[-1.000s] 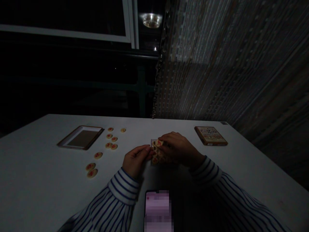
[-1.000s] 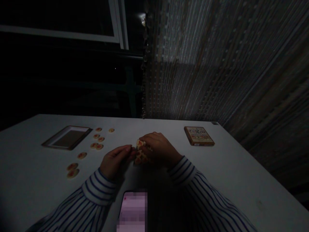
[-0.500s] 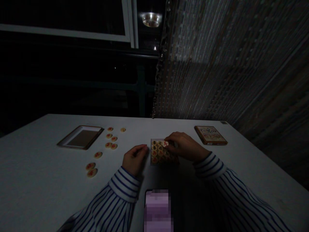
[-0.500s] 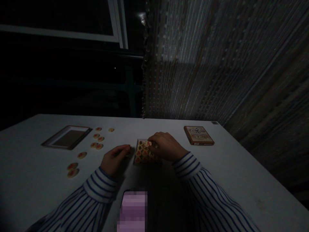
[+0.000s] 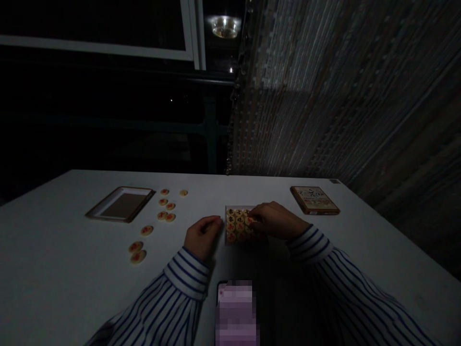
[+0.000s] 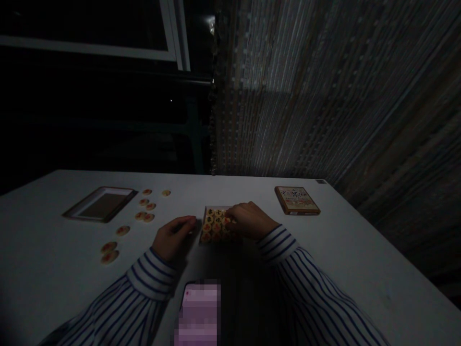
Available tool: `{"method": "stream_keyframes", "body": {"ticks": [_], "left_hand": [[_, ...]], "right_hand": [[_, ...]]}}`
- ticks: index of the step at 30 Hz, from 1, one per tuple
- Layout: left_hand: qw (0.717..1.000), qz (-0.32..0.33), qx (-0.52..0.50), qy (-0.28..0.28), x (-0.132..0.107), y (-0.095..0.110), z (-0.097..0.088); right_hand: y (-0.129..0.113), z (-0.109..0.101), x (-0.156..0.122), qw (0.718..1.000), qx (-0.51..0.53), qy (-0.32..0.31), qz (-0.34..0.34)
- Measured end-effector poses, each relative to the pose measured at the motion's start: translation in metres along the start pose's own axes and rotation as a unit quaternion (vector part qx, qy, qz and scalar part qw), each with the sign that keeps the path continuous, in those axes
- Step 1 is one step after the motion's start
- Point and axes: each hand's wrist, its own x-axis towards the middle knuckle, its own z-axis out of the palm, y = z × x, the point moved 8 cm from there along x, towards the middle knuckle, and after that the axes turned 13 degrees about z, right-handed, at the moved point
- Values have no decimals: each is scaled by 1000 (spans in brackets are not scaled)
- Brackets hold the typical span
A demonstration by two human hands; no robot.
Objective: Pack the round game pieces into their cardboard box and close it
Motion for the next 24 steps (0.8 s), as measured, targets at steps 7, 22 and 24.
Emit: {"method": "stream_keyframes", "body": {"ticks": [7, 22, 24], "left_hand": [[1000, -7, 9, -5, -2, 3, 1], [1000, -4, 0, -4, -2, 0, 1], [1000, -4, -1, -6, -2, 1, 2]], "right_hand": [[1, 8, 1, 999, -26, -32, 3], [0, 5, -1, 999, -14, -32, -8], [-1, 5, -2, 999, -13, -29, -11]]}}
